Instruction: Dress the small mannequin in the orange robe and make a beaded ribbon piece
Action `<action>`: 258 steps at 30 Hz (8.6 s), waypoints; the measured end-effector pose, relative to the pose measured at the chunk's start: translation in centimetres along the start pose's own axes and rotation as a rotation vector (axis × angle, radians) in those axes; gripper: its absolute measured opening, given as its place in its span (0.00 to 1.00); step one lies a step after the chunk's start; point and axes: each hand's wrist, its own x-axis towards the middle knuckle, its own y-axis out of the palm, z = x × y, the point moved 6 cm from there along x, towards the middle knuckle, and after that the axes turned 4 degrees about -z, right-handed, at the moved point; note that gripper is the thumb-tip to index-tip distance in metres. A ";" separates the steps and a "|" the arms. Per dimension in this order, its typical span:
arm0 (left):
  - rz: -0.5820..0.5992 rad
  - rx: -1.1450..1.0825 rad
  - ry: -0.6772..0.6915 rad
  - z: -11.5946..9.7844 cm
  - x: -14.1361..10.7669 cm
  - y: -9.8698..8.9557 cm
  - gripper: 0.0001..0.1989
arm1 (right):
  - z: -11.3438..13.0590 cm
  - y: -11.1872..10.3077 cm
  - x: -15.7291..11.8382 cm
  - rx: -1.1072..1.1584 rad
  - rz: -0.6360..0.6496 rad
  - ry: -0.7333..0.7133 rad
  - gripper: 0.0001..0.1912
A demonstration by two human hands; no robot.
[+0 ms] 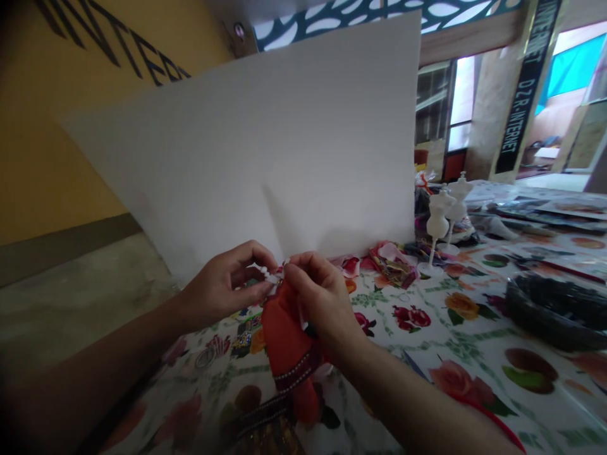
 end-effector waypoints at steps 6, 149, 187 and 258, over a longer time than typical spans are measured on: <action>0.000 0.013 -0.008 -0.3 0.0 0.1 0.06 | 0.5 -0.1 0.5 -0.181 -0.016 -0.229 0.03; -0.055 0.121 0.005 -0.5 0.8 0.7 0.05 | 2.9 -1.0 -0.1 -0.751 0.139 -0.615 0.08; -0.047 0.090 0.028 -0.5 1.0 0.9 0.05 | 4.6 0.4 -1.8 -1.050 0.068 -0.930 0.07; -0.039 0.069 0.047 -0.2 0.9 0.1 0.05 | 3.8 -1.0 -3.2 -1.053 0.151 -0.723 0.10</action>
